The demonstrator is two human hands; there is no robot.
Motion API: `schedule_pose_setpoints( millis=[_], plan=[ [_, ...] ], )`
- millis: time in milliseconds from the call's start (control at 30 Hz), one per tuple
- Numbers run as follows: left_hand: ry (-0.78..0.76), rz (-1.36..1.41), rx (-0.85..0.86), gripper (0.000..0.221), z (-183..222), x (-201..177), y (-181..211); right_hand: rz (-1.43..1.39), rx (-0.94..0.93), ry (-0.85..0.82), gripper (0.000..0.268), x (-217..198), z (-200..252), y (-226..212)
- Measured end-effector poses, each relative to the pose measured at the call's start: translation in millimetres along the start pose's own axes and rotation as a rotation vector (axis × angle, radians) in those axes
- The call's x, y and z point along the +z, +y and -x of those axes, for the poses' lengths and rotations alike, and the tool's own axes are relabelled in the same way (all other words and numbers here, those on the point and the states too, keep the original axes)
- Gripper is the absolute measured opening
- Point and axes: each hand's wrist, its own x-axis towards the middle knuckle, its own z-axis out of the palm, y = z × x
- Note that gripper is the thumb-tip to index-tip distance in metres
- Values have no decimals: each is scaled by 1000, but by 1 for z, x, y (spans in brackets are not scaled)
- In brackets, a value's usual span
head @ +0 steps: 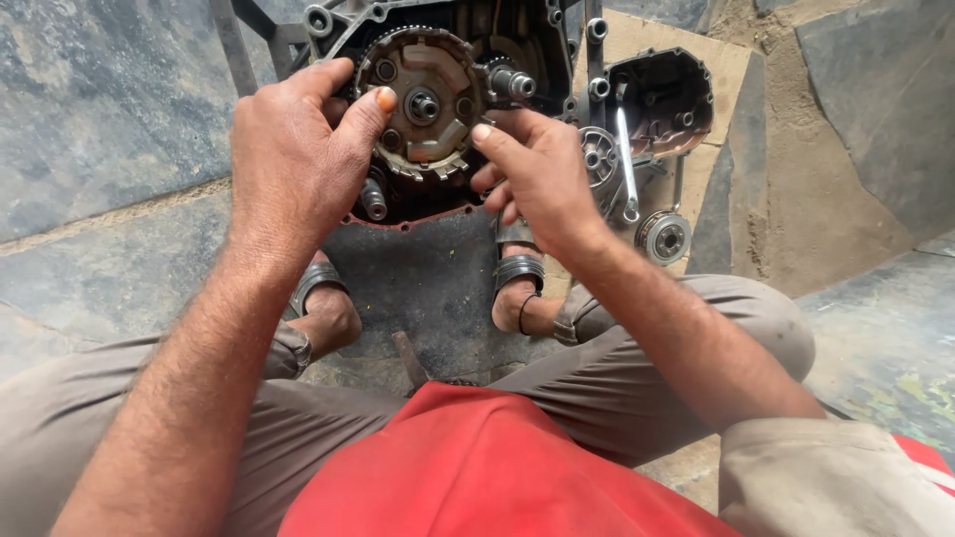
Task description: The person disassembles a motorcycle engine by removing the clutch plates and hub, then reassembles the unit by aligning the components and fitting them back into the casing.
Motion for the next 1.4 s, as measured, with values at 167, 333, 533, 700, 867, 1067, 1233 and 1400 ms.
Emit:
schedule_pose_setpoints(
  millis=[167,333,533,700,867,1067,1233,1400],
  plan=[
    [-8,-68,3,25,-2,2,0,510,-491,211,28,-6,-28,35],
    [57,-44,37,33,-2,12,-14,725,-552,320,38,2,-32,33],
    [100,40,84,32,2,8,-12,697,-610,324,37,2,-20,25],
    [97,68,129,33,6,2,-6,690,-645,322,39,-1,-9,19],
    [78,82,95,33,8,0,-3,694,-632,323,39,-1,-9,19],
    [42,15,85,40,6,2,-2,746,-662,321,42,-1,-20,32],
    [13,87,22,41,7,0,-4,733,-649,288,42,-3,-13,27],
    [43,125,48,43,9,-6,2,671,-650,256,41,-4,2,17]
  ],
)
